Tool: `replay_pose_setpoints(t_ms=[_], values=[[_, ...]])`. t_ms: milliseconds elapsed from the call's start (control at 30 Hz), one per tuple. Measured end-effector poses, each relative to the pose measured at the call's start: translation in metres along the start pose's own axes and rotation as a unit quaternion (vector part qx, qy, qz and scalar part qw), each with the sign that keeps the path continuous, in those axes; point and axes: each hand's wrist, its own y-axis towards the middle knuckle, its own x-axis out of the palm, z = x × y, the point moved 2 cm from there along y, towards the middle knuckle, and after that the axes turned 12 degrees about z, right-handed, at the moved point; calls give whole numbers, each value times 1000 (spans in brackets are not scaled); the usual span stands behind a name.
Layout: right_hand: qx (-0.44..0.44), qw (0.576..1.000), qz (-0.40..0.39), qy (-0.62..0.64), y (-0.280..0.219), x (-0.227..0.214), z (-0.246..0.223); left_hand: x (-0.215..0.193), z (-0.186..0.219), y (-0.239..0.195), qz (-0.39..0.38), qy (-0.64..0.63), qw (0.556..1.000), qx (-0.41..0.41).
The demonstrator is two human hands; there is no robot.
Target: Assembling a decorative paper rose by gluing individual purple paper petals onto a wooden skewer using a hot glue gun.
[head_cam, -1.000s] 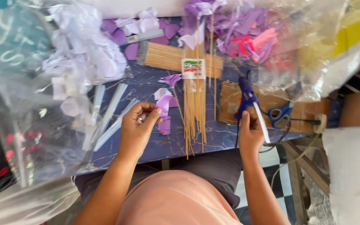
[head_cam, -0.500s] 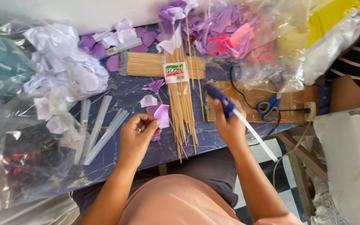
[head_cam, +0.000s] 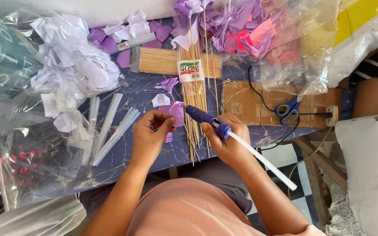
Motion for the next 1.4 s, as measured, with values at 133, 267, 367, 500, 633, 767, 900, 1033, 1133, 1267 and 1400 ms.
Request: replay_pose_setpoints(t_ms=[133,267,367,500,633,767,900,1033,1133,1267,1400], values=[[29,999,-24,0,-3,-5,-6,-1,-1,1,-7,-5,1000,2],[78,993,-81,-22,-4,-13,-15,1,2,1,-8,-10,1000,14],[107,987,-119,-30,-4,-16,-22,3,-5,2,-12,-11,1000,15],[209,959,-184,-54,5,-24,-28,1,-8,2,-14,-26,1000,6],[238,957,-116,-122,6,-24,37,-10,-10,2,-11,-32,999,12],[263,953,55,-142,22,-23,81,-21,-9,0,-3,-26,1000,17],[257,951,130,-117,8,-10,122,-25,-7,-2,8,-30,999,21],[265,949,145,-91,-10,-10,115,-33,-10,1,27,-45,998,19],[212,943,229,-117,-47,-2,126,-38,-8,2,41,-64,997,9],[117,974,181,-75,-63,32,95,-45,-4,4,59,-87,994,8],[113,993,18,8,-16,78,38,-50,-2,2,63,-86,994,24]])
